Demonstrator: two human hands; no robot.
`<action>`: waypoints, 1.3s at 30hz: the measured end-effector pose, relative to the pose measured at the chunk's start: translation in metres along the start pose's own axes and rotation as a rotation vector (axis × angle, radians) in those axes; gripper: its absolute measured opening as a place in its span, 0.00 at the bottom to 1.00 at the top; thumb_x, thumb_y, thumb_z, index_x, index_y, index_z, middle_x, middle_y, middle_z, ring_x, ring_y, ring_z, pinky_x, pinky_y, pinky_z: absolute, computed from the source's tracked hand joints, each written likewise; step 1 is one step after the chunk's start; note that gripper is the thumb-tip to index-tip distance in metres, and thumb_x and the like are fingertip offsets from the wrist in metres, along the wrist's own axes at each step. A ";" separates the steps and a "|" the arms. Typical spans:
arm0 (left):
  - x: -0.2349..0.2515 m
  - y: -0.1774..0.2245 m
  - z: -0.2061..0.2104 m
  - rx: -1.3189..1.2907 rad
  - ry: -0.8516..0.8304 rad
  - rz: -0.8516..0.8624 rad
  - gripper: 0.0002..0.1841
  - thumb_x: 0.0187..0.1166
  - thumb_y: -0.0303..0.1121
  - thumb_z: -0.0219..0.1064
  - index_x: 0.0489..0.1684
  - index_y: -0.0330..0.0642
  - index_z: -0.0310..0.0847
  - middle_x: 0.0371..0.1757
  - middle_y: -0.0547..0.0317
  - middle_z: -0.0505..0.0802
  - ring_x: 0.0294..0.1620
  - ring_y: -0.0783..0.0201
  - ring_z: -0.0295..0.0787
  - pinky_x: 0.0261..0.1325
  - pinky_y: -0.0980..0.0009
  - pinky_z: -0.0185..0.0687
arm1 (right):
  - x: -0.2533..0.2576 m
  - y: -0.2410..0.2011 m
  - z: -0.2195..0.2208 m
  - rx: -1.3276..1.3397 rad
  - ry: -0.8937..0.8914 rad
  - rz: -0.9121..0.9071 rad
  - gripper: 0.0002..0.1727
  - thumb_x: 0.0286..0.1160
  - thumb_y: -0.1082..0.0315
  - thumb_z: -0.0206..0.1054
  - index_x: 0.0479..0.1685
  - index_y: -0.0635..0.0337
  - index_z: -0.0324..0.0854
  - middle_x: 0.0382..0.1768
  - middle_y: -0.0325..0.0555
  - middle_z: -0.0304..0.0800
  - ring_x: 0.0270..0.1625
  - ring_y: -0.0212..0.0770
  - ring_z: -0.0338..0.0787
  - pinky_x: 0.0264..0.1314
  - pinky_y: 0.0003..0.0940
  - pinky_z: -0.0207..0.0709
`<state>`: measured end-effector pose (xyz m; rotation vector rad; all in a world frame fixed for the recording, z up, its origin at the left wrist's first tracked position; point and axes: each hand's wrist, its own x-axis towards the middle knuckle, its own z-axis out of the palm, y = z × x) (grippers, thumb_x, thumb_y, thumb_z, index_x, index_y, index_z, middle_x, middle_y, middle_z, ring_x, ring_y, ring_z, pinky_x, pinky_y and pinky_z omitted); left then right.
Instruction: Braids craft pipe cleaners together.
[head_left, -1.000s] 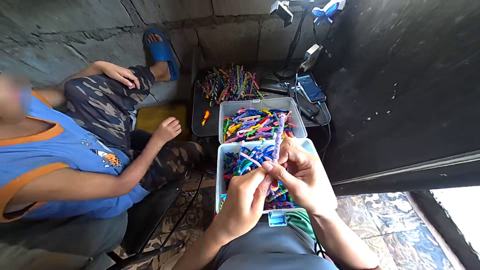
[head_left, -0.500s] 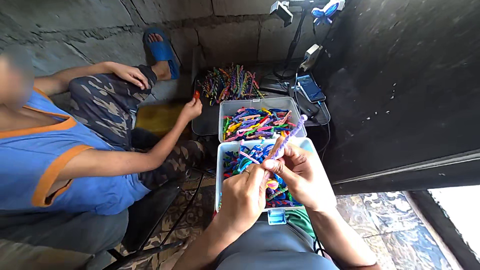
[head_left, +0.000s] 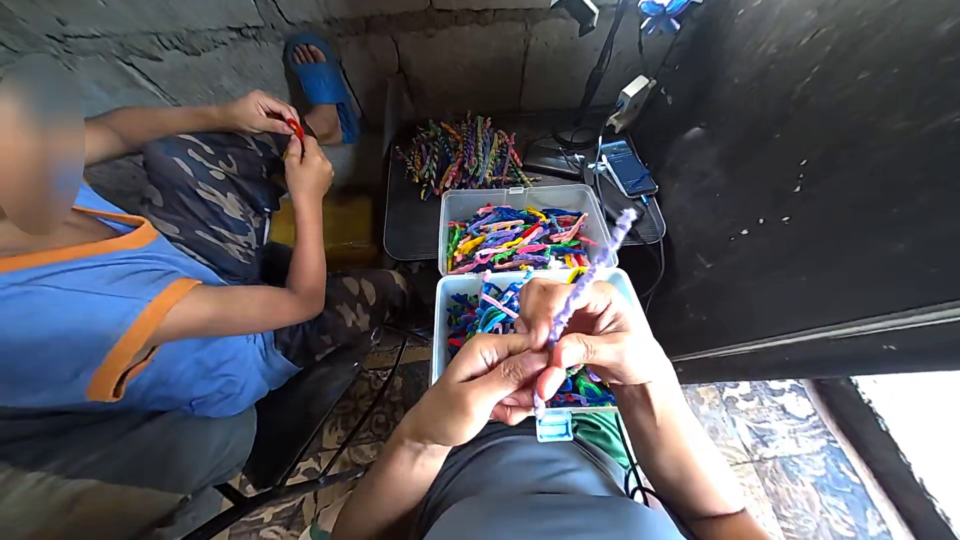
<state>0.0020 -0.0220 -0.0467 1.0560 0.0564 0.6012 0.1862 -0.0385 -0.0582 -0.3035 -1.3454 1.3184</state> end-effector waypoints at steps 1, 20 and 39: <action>0.000 -0.001 0.000 -0.045 -0.014 -0.015 0.13 0.91 0.40 0.56 0.39 0.54 0.87 0.29 0.86 0.84 0.26 0.95 0.72 0.24 0.95 0.61 | 0.001 0.000 0.001 -0.024 0.023 -0.035 0.03 0.77 0.62 0.74 0.41 0.49 0.91 0.41 0.26 0.91 0.49 0.20 0.88 0.54 0.18 0.81; -0.002 -0.004 0.001 0.054 0.089 0.014 0.15 0.92 0.36 0.54 0.37 0.51 0.86 0.24 0.88 0.80 0.21 0.95 0.66 0.22 0.95 0.58 | -0.003 0.003 -0.006 0.041 0.046 0.119 0.07 0.77 0.59 0.73 0.46 0.48 0.92 0.44 0.26 0.92 0.49 0.20 0.89 0.52 0.18 0.83; -0.006 -0.009 0.006 0.612 0.394 0.212 0.15 0.92 0.32 0.52 0.33 0.44 0.82 0.23 0.83 0.79 0.21 0.95 0.66 0.24 0.95 0.60 | -0.002 0.006 0.014 -0.140 0.358 0.093 0.07 0.75 0.64 0.73 0.28 0.45 0.86 0.32 0.24 0.85 0.37 0.18 0.83 0.41 0.14 0.79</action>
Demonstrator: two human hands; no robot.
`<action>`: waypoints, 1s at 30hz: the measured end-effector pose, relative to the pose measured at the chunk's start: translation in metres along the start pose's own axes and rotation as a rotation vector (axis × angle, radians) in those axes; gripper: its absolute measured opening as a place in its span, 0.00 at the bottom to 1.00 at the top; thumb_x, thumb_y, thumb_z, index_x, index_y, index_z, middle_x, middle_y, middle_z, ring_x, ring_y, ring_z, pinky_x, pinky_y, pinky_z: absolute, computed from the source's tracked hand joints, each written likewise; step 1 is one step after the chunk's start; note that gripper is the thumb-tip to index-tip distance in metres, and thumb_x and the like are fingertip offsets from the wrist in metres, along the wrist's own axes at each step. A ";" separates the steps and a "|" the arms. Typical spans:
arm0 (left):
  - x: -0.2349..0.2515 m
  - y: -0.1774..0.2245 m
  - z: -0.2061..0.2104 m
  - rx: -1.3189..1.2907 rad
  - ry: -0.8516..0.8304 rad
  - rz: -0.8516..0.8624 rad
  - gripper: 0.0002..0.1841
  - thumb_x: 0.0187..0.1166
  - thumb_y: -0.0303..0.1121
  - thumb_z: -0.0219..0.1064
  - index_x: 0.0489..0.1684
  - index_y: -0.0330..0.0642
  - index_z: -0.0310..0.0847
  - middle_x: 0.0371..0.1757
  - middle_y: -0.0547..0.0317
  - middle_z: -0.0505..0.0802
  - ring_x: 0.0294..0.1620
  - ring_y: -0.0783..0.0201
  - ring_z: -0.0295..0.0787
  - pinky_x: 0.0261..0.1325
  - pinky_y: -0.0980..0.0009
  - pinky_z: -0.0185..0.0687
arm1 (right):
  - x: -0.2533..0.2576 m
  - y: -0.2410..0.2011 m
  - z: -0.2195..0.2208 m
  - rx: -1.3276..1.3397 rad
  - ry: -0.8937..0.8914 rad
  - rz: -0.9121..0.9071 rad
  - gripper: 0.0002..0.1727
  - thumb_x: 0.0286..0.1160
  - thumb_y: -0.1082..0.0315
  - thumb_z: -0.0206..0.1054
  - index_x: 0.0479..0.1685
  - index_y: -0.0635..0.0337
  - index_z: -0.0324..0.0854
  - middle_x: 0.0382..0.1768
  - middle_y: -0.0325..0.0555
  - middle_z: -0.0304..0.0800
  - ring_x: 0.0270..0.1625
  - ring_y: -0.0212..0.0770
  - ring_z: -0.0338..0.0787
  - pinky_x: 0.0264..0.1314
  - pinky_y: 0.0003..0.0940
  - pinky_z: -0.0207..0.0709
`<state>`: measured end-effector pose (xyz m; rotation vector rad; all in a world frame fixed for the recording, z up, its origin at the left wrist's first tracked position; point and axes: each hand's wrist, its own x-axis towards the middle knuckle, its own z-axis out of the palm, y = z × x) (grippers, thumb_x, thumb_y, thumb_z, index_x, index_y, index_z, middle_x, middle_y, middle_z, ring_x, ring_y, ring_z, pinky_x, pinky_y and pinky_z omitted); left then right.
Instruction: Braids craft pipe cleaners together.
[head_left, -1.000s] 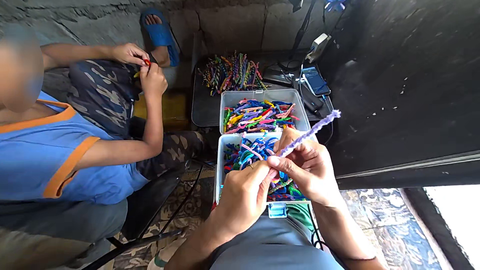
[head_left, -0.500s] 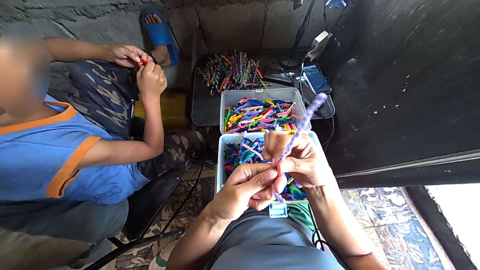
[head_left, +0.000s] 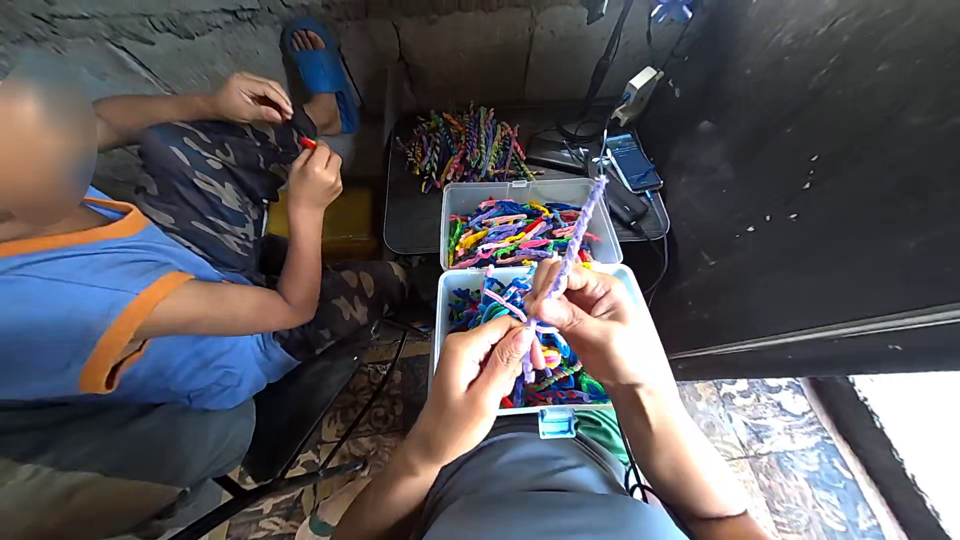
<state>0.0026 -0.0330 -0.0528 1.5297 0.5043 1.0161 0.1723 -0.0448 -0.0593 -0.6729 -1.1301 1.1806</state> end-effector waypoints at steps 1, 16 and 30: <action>0.001 0.003 -0.003 -0.207 -0.073 -0.080 0.15 0.92 0.35 0.53 0.34 0.49 0.84 0.24 0.86 0.81 0.21 0.96 0.66 0.23 0.95 0.59 | 0.002 0.002 -0.004 0.132 -0.087 0.029 0.05 0.76 0.59 0.73 0.35 0.45 0.91 0.36 0.25 0.89 0.42 0.20 0.86 0.47 0.17 0.81; -0.001 -0.015 0.009 0.681 0.194 0.300 0.15 0.87 0.30 0.58 0.29 0.31 0.84 0.18 0.57 0.83 0.21 0.76 0.77 0.28 0.84 0.71 | -0.006 -0.007 0.013 -0.740 0.085 -0.369 0.09 0.74 0.68 0.68 0.27 0.57 0.76 0.31 0.33 0.73 0.39 0.21 0.75 0.44 0.12 0.70; 0.007 -0.005 -0.001 -0.810 -0.383 -0.239 0.11 0.89 0.39 0.59 0.40 0.50 0.88 0.24 0.87 0.82 0.20 0.95 0.67 0.21 0.94 0.58 | -0.001 -0.014 0.001 -0.233 -0.090 -0.258 0.08 0.74 0.66 0.74 0.26 0.51 0.85 0.33 0.26 0.83 0.43 0.18 0.82 0.47 0.13 0.77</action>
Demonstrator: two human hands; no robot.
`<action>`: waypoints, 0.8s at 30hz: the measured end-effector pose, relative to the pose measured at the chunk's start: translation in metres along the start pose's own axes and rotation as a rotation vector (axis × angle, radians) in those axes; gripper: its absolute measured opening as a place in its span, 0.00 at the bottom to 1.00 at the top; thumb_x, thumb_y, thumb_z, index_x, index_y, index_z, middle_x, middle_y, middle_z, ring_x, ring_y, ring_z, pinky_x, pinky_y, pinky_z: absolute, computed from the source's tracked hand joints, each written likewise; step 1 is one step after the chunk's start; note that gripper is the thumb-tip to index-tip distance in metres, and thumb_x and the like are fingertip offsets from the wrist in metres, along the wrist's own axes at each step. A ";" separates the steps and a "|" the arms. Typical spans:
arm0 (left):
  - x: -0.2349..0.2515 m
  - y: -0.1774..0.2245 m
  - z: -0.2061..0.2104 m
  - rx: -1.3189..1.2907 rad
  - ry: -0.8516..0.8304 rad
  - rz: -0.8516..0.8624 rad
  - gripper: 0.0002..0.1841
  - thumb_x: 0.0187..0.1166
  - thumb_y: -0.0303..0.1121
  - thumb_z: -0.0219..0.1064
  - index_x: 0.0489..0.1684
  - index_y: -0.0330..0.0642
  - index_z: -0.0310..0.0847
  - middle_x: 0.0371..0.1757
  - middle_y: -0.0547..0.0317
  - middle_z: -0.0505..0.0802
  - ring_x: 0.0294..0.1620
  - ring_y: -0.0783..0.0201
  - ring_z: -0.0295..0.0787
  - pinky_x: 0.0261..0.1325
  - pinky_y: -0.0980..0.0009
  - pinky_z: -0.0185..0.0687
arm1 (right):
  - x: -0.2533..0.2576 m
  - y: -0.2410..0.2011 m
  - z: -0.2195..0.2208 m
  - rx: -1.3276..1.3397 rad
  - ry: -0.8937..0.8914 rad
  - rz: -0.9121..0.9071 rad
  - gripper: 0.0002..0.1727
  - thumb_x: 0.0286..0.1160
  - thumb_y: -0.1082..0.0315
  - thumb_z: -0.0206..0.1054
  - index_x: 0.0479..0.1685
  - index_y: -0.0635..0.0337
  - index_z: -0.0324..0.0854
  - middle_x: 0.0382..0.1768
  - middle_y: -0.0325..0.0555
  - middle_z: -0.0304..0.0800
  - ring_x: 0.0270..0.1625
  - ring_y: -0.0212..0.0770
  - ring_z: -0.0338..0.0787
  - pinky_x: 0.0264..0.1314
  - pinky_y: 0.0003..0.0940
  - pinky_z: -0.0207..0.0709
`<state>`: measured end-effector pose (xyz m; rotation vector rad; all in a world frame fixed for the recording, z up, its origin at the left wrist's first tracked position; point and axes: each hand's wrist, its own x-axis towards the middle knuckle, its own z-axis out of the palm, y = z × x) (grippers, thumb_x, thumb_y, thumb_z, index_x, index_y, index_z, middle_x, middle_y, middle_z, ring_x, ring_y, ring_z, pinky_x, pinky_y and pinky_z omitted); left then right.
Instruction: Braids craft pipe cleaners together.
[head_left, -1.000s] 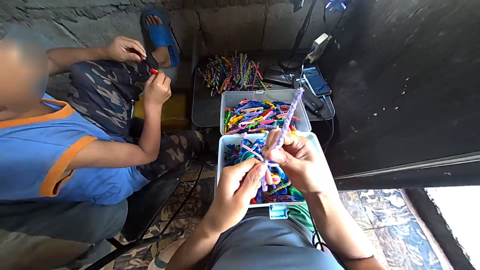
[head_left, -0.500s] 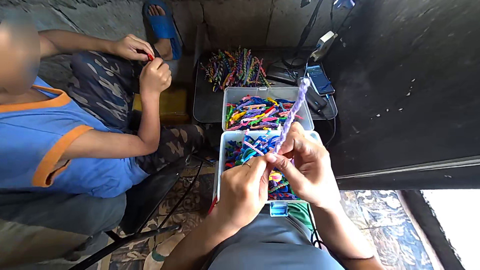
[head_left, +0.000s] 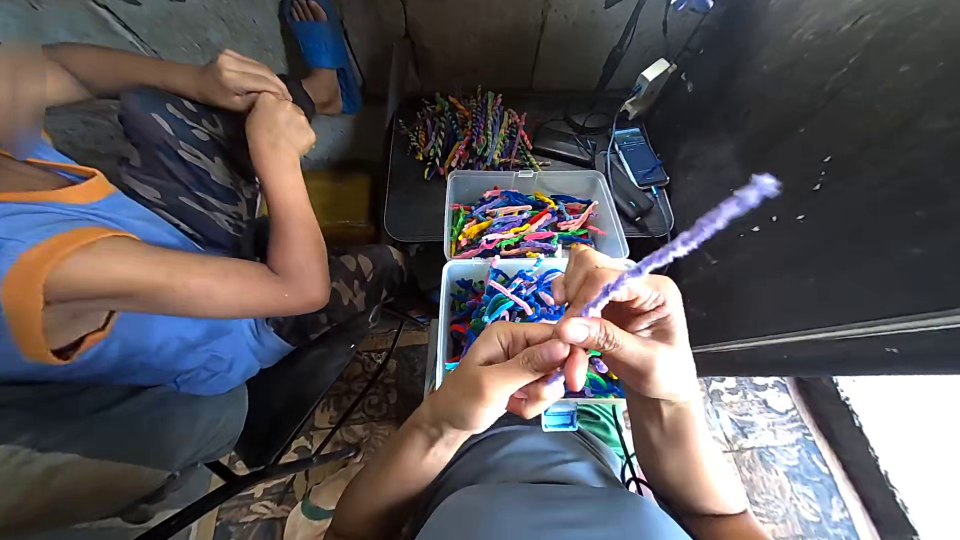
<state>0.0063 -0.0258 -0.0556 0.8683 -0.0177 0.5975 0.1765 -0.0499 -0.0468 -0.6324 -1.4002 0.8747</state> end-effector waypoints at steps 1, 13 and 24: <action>-0.001 0.000 0.001 0.211 0.073 0.066 0.12 0.91 0.36 0.56 0.40 0.49 0.86 0.24 0.87 0.82 0.21 0.96 0.66 0.22 0.95 0.58 | -0.002 -0.002 0.002 -0.075 0.044 0.000 0.10 0.74 0.67 0.73 0.24 0.51 0.82 0.32 0.26 0.81 0.40 0.17 0.81 0.44 0.12 0.77; -0.007 0.007 0.001 0.272 0.129 0.060 0.13 0.91 0.34 0.55 0.39 0.49 0.86 0.21 0.88 0.78 0.20 0.95 0.65 0.21 0.94 0.57 | 0.005 0.012 -0.010 0.256 -0.173 0.152 0.08 0.78 0.58 0.72 0.42 0.50 0.92 0.43 0.28 0.91 0.48 0.20 0.87 0.50 0.17 0.82; -0.002 -0.016 0.002 1.563 0.533 0.454 0.15 0.87 0.30 0.58 0.32 0.31 0.87 0.19 0.57 0.85 0.21 0.74 0.80 0.29 0.82 0.74 | -0.005 0.005 0.010 -0.353 0.163 0.049 0.10 0.72 0.69 0.70 0.23 0.53 0.77 0.31 0.30 0.78 0.35 0.18 0.79 0.37 0.11 0.75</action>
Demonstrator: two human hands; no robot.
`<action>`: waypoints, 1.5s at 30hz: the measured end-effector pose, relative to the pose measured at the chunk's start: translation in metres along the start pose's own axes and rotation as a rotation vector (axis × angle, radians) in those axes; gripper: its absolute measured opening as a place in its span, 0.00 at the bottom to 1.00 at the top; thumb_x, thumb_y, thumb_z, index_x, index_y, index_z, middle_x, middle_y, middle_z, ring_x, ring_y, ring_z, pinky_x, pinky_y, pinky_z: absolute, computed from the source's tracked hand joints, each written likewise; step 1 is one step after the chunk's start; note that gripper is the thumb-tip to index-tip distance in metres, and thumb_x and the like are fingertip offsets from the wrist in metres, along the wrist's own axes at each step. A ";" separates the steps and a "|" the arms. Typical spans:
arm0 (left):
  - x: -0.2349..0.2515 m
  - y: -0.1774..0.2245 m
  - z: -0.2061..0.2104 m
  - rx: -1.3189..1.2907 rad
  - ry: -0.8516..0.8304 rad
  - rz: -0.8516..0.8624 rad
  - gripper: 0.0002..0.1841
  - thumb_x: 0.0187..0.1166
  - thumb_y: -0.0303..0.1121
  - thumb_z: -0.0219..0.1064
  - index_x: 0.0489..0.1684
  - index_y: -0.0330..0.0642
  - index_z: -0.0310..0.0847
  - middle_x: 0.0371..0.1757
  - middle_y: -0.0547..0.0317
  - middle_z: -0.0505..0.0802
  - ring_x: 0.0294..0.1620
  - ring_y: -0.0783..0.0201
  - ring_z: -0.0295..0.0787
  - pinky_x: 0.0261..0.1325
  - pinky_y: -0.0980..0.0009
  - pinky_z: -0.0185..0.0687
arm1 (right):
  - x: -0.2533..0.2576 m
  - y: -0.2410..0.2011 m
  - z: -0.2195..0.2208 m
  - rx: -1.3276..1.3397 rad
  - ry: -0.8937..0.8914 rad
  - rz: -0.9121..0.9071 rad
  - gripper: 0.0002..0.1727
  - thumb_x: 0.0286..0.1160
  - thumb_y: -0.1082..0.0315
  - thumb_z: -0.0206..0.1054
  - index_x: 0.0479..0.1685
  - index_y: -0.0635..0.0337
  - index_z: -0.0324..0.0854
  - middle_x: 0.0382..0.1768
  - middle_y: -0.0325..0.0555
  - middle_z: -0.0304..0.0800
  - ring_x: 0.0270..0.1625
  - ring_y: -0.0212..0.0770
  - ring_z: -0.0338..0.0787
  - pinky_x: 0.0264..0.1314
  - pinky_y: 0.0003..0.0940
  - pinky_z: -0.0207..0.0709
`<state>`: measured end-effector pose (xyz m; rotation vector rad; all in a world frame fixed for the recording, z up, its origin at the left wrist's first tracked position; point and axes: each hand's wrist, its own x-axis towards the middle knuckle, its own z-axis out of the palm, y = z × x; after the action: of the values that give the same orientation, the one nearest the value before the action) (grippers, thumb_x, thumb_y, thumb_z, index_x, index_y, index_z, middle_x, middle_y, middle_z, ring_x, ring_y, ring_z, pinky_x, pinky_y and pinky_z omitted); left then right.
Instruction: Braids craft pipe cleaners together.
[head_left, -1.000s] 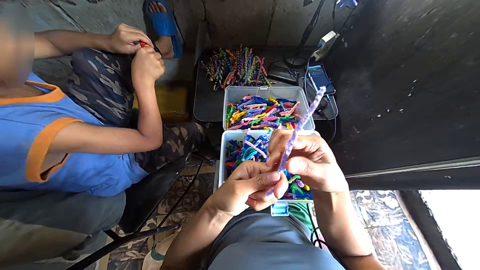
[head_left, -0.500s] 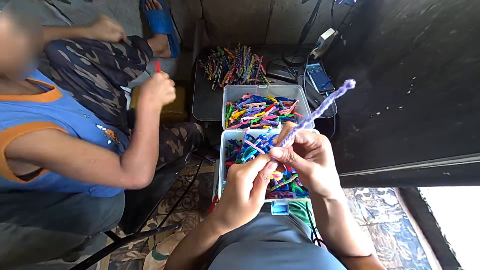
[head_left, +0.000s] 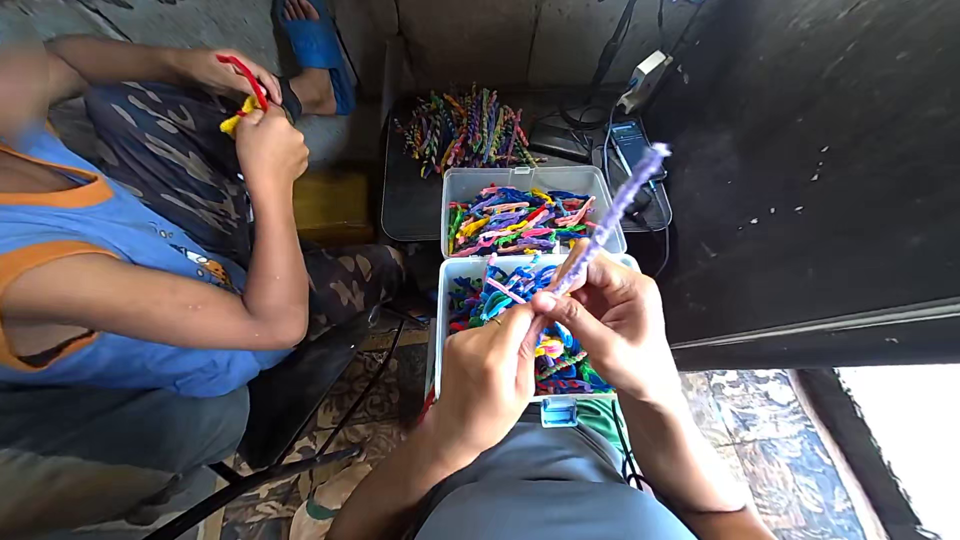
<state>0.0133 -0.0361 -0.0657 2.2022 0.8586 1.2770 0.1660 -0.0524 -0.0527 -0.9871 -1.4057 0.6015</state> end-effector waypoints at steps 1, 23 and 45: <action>-0.001 -0.002 0.005 0.123 0.047 0.035 0.16 0.87 0.30 0.57 0.31 0.30 0.86 0.18 0.54 0.84 0.20 0.70 0.80 0.28 0.79 0.73 | -0.001 0.000 0.003 -0.104 0.038 -0.024 0.11 0.73 0.68 0.70 0.23 0.55 0.77 0.31 0.31 0.78 0.36 0.19 0.78 0.39 0.12 0.73; -0.003 -0.008 0.010 -0.009 0.025 -0.048 0.15 0.86 0.28 0.57 0.28 0.31 0.83 0.15 0.61 0.78 0.17 0.76 0.72 0.24 0.82 0.67 | -0.001 0.006 0.006 0.013 0.008 0.104 0.12 0.72 0.69 0.72 0.23 0.52 0.75 0.30 0.29 0.77 0.32 0.17 0.77 0.34 0.10 0.74; 0.006 -0.005 -0.001 -0.569 -0.191 -0.284 0.13 0.89 0.27 0.53 0.35 0.38 0.83 0.18 0.77 0.74 0.18 0.89 0.64 0.24 0.91 0.61 | 0.003 0.009 -0.001 0.151 -0.051 0.133 0.12 0.79 0.68 0.67 0.24 0.53 0.75 0.29 0.30 0.78 0.26 0.18 0.77 0.28 0.11 0.75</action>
<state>0.0133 -0.0284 -0.0656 1.6521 0.6094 0.9990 0.1692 -0.0461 -0.0587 -0.9548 -1.3257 0.8243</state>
